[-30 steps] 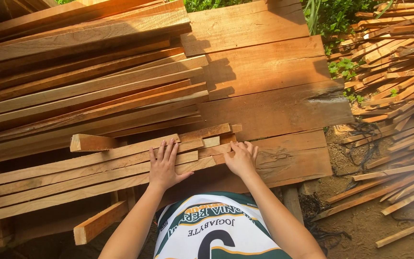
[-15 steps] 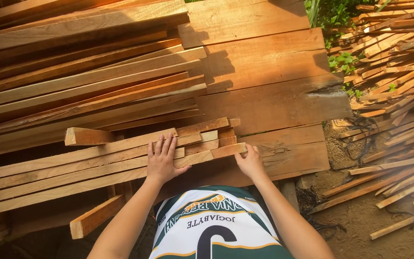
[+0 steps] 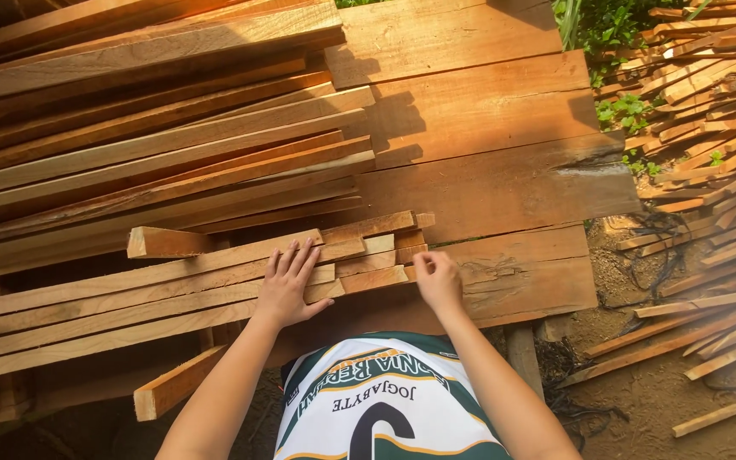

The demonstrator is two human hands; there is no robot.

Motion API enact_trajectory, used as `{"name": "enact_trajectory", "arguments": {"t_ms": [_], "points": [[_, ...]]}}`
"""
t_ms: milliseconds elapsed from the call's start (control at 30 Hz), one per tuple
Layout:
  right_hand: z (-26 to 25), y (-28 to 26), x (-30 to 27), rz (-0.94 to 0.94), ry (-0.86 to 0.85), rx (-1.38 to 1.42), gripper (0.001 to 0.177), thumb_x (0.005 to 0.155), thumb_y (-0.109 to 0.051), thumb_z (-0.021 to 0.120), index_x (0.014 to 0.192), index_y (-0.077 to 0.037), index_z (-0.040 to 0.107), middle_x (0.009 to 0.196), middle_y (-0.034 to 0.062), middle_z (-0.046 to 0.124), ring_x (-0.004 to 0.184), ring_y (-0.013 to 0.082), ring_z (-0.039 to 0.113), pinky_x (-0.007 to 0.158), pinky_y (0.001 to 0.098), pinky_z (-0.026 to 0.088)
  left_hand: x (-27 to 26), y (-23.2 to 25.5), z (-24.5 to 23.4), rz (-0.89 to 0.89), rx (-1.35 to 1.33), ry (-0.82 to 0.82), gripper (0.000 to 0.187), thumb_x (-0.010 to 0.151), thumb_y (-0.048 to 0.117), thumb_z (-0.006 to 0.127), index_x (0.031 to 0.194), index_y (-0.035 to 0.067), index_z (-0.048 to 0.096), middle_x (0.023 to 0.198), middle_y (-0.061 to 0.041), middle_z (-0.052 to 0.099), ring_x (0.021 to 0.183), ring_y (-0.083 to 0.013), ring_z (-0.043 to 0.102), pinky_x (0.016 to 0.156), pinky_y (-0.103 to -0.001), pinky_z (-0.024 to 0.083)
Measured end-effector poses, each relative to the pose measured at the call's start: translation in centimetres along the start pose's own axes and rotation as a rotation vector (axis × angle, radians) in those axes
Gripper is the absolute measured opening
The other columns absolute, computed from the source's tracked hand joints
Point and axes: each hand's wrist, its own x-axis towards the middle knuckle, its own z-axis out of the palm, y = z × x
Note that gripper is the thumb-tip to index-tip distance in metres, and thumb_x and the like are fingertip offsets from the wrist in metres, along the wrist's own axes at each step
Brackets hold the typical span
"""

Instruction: Stacking and aligning wooden planks on a rack in a workshop setting.

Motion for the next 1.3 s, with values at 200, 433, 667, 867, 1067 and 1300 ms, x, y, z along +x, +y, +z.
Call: {"name": "enact_trajectory", "arguments": {"t_ms": [200,433,667,867,1067,1300], "points": [[0.5,-2.0,3.3,0.150,-0.033,0.183,0.036,0.101,-0.040,0.059,0.124,-0.013,0.064,0.121,0.0132,0.061,0.114,0.0312,0.059,0.096,0.0436,0.049,-0.3,0.0,0.2,-0.024,-0.014,0.023,0.110,0.065,0.080,0.067,0.157,0.026,0.038,0.166,0.003,0.031,0.152,-0.0224,0.027,0.125,-0.049,0.013],[-0.9,-5.3,6.0,0.314,-0.052,0.388,0.059,0.108,-0.040,0.048,0.154,-0.002,0.046,0.153,0.0276,0.047,0.143,0.0403,0.044,0.117,0.0502,0.039,0.4,0.3,0.5,-0.048,-0.045,0.077,0.101,0.071,0.080,0.063,0.154,0.027,0.041,0.165,0.004,0.033,0.151,-0.0208,0.029,0.125,-0.048,0.013],[-1.8,-5.8,6.9,0.342,-0.161,0.351,0.071,0.103,-0.052,0.054,0.157,-0.008,0.042,0.154,0.0293,0.045,0.143,0.0399,0.044,0.117,0.0496,0.038,1.3,0.4,0.5,-0.076,-0.052,0.214,0.085,0.075,0.073,0.065,0.147,0.031,0.049,0.161,0.005,0.041,0.148,-0.0205,0.034,0.124,-0.047,0.017],[-2.5,-6.5,5.8,0.305,-0.266,0.365,0.074,0.099,-0.040,0.060,0.161,-0.009,0.034,0.155,0.0344,0.039,0.138,0.0440,0.047,0.115,0.0512,0.040,1.0,0.5,0.4,-0.123,-0.063,0.193,0.079,0.078,0.073,0.063,0.145,0.033,0.050,0.160,0.004,0.041,0.149,-0.0222,0.033,0.123,-0.050,0.017],[-0.6,-4.7,6.0,0.222,-0.303,0.401,0.068,0.097,-0.026,0.063,0.158,-0.007,0.038,0.156,0.0311,0.039,0.145,0.0412,0.037,0.122,0.0502,0.031,0.7,0.9,1.0,-0.162,-0.047,0.194,0.075,0.078,0.073,0.062,0.142,0.035,0.052,0.160,0.003,0.040,0.151,-0.0250,0.031,0.124,-0.053,0.015],[2.0,0.3,7.5,0.367,-0.322,0.478,0.079,0.092,-0.044,0.077,0.154,-0.007,0.044,0.135,0.0249,0.064,0.134,0.0347,0.056,0.112,0.0498,0.044,0.6,0.9,0.6,-0.178,-0.071,0.161,0.075,0.078,0.072,0.063,0.142,0.035,0.051,0.160,0.004,0.040,0.151,-0.0252,0.031,0.124,-0.052,0.015]]}}
